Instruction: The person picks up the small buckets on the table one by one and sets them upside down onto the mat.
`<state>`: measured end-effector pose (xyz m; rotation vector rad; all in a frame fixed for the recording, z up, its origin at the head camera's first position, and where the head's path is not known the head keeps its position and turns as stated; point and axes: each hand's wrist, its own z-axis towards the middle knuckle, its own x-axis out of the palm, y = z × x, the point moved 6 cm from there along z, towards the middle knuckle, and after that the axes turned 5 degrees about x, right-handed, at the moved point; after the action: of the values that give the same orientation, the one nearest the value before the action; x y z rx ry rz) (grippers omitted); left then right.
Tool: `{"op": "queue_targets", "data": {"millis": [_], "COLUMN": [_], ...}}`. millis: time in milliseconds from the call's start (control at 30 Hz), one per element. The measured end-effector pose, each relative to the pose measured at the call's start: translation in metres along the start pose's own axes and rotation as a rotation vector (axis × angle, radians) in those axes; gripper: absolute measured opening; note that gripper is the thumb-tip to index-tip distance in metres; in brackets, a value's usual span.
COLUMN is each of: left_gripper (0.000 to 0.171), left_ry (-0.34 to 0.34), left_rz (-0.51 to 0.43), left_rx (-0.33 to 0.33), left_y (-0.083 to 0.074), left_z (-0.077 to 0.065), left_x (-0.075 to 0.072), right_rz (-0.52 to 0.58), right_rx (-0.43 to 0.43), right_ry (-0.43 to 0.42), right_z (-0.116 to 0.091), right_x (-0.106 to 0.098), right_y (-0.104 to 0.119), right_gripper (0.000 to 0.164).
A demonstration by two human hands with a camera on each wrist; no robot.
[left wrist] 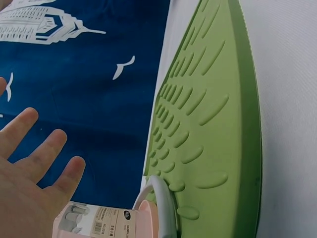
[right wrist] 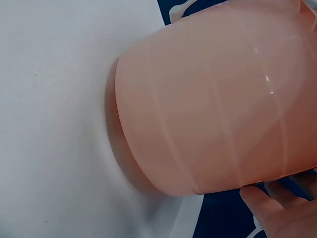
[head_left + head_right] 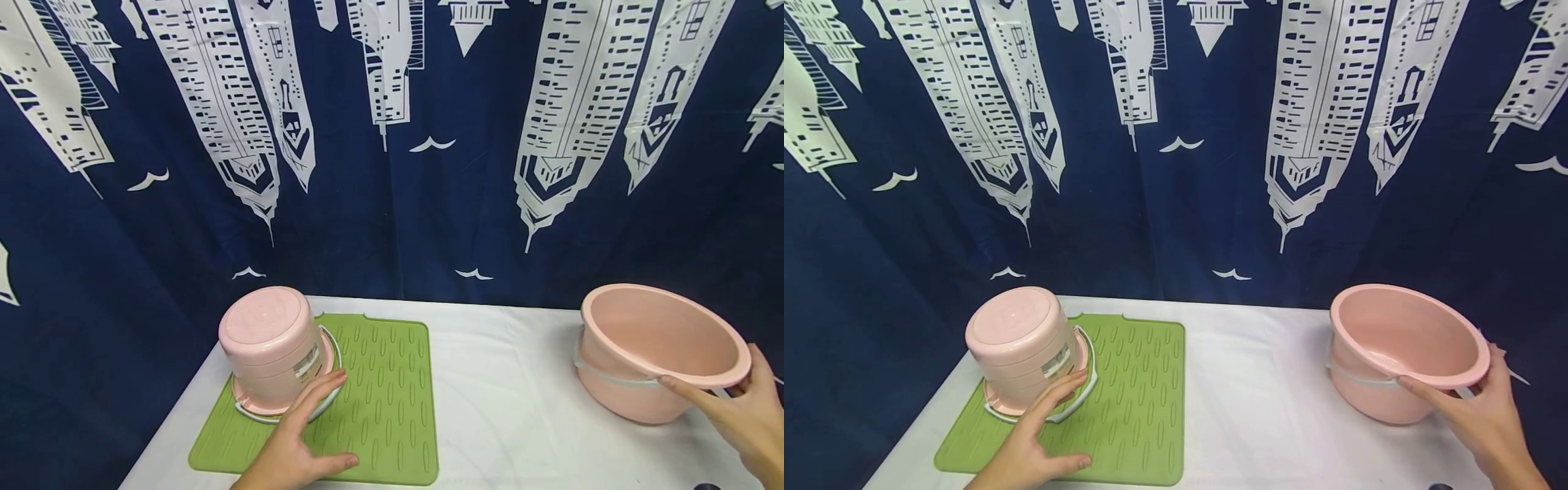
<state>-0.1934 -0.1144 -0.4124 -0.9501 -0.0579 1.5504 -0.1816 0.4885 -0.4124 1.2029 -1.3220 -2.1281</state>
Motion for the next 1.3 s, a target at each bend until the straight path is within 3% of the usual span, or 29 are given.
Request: {"op": "queue_targets", "data": {"millis": [400, 633, 933, 1133, 1300], "left_gripper": [0.096, 0.096, 0.097, 0.097, 0.096], "left_ry": [0.011, 0.002, -0.005, -0.012, -0.003], "left_rz": [-0.003, 0.004, 0.011, 0.012, 0.007], "left_rx": [-0.024, -0.005, 0.006, 0.028, 0.009], "left_y": [0.001, 0.002, 0.002, 0.002, 0.001], "left_z": [0.000, 0.000, -0.002, -0.002, -0.002], "left_x": [0.003, 0.002, 0.002, 0.002, 0.002], "right_rz": [0.015, 0.066, 0.079, 0.046, 0.102], "right_rx": [-0.020, -0.022, -0.167, -0.118, -0.078], "right_ry": [0.010, 0.037, 0.108, 0.124, 0.083], "right_z": [-0.004, -0.011, -0.012, -0.012, -0.013], "right_x": [0.004, 0.013, 0.016, 0.020, 0.020], "right_y": [0.003, 0.008, 0.010, 0.010, 0.009], "right_gripper": [0.104, 0.113, 0.113, 0.129, 0.125]}}
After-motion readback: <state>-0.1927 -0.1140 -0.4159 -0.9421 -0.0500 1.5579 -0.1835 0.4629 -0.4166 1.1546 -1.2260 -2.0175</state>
